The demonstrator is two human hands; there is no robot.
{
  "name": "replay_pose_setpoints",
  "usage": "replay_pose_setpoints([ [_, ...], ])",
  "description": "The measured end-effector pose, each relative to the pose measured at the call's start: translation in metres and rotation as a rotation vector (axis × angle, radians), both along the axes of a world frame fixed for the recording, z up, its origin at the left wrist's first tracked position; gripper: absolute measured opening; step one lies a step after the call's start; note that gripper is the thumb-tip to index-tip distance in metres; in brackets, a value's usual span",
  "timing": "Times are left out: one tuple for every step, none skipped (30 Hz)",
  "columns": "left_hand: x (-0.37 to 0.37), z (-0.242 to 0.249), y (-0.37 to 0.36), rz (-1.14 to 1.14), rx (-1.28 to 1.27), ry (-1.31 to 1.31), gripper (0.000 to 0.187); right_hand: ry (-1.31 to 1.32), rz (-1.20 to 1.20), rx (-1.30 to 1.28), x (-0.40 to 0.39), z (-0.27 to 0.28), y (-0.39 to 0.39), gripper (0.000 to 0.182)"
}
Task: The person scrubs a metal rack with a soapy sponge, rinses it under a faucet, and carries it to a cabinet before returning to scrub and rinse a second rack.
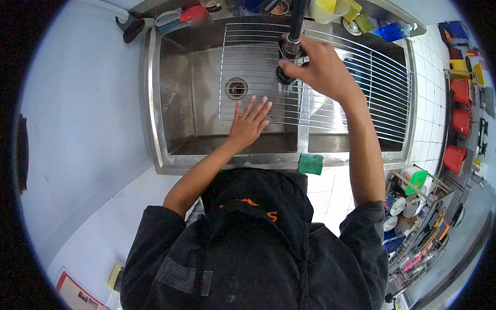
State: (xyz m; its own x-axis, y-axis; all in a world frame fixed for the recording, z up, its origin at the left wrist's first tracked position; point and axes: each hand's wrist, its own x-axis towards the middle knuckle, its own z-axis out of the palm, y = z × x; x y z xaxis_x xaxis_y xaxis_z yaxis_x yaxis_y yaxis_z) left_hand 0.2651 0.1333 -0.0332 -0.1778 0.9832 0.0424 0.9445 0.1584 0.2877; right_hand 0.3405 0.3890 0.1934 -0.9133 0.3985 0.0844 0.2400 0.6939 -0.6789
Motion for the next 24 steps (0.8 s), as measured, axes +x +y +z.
replay_pose_setpoints([
  [-0.002, 0.001, -0.003, 0.037, -0.003, -0.031, 0.061, -0.117, -0.024, -0.021, 0.002, 0.005, -0.007, 0.041],
  [-0.004, 0.002, -0.003, 0.086, -0.005, -0.041, 0.062, -0.131, -0.017, -0.047, 0.003, 0.009, -0.012, 0.044],
  [-0.006, 0.004, -0.002, 0.134, -0.008, -0.051, 0.063, -0.146, -0.011, -0.073, 0.005, 0.012, -0.016, 0.047],
  [-0.007, 0.005, -0.001, 0.181, -0.01, -0.061, 0.064, -0.16, -0.006, -0.099, 0.006, 0.013, -0.019, 0.049],
  [-0.008, 0.004, 0.002, 0.239, 0.002, -0.063, 0.065, -0.113, 0.012, -0.112, 0.007, 0.01, -0.019, 0.039],
  [-0.008, 0.003, 0.008, 0.295, 0.017, -0.065, 0.066, -0.1, 0.017, -0.112, 0.008, 0.01, -0.021, 0.039],
  [-0.006, 0.003, 0.012, 0.352, 0.032, -0.068, 0.066, -0.086, 0.022, -0.112, 0.008, 0.011, -0.022, 0.039],
  [-0.002, 0.003, 0.015, 0.328, 0.02, -0.048, 0.067, -0.073, 0.028, -0.11, 0.008, 0.011, -0.022, 0.038],
  [0.003, 0.003, 0.017, 0.308, 0.008, -0.028, 0.067, -0.065, 0.036, -0.086, 0.009, 0.011, -0.021, 0.039],
  [0.007, 0.004, 0.02, 0.291, -0.005, -0.007, 0.067, -0.055, 0.046, -0.062, 0.009, 0.011, -0.02, 0.039],
  [0.012, 0.005, 0.021, 0.211, 0.006, -0.01, 0.067, -0.045, 0.058, -0.04, 0.009, 0.011, -0.018, 0.04],
  [0.017, 0.001, 0.02, 0.13, 0.017, -0.012, 0.067, -0.106, 0.038, -0.065, 0.009, 0.015, -0.018, 0.043],
  [0.023, -0.002, 0.02, 0.049, 0.028, -0.013, 0.066, -0.166, 0.018, -0.089, 0.009, 0.023, -0.02, 0.046],
  [0.03, -0.006, 0.02, 0.003, 0.047, -0.015, 0.066, -0.226, 0.0, -0.114, 0.008, 0.027, -0.019, 0.05],
  [0.036, -0.009, 0.021, -0.043, 0.064, -0.014, 0.065, -0.196, 0.011, -0.096, 0.01, 0.019, -0.017, 0.05],
  [0.04, -0.009, 0.021, -0.089, 0.077, -0.011, 0.065, -0.169, 0.004, -0.121, 0.006, 0.018, -0.02, 0.051],
  [0.043, -0.008, 0.022, -0.072, 0.091, -0.058, 0.063, -0.14, -0.004, -0.147, 0.004, 0.017, -0.023, 0.051],
  [0.038, -0.007, 0.02, -0.042, 0.072, -0.085, 0.062, -0.112, -0.015, -0.175, 0.002, 0.015, -0.027, 0.052],
  [0.033, -0.007, 0.018, -0.015, 0.053, -0.112, 0.062, -0.097, -0.024, -0.226, -0.002, 0.012, -0.03, 0.051],
  [0.028, -0.007, 0.017, 0.009, 0.036, -0.141, 0.062, -0.082, -0.035, -0.275, -0.006, 0.009, -0.034, 0.051],
  [0.019, -0.004, 0.012, 0.077, 0.017, -0.105, 0.064, -0.068, -0.047, -0.324, -0.01, 0.006, -0.038, 0.051],
  [0.009, -0.003, 0.004, 0.134, 0.008, -0.073, 0.065, -0.054, -0.058, -0.371, -0.014, 0.002, -0.042, 0.051],
  [-0.002, -0.001, -0.005, 0.192, -0.001, -0.04, 0.065, 0.065, -0.055, -0.295, -0.018, -0.007, -0.045, 0.054],
  [-0.014, 0.001, -0.013, 0.25, -0.008, -0.007, 0.066, 0.08, -0.076, -0.304, -0.022, -0.01, -0.048, 0.054],
])
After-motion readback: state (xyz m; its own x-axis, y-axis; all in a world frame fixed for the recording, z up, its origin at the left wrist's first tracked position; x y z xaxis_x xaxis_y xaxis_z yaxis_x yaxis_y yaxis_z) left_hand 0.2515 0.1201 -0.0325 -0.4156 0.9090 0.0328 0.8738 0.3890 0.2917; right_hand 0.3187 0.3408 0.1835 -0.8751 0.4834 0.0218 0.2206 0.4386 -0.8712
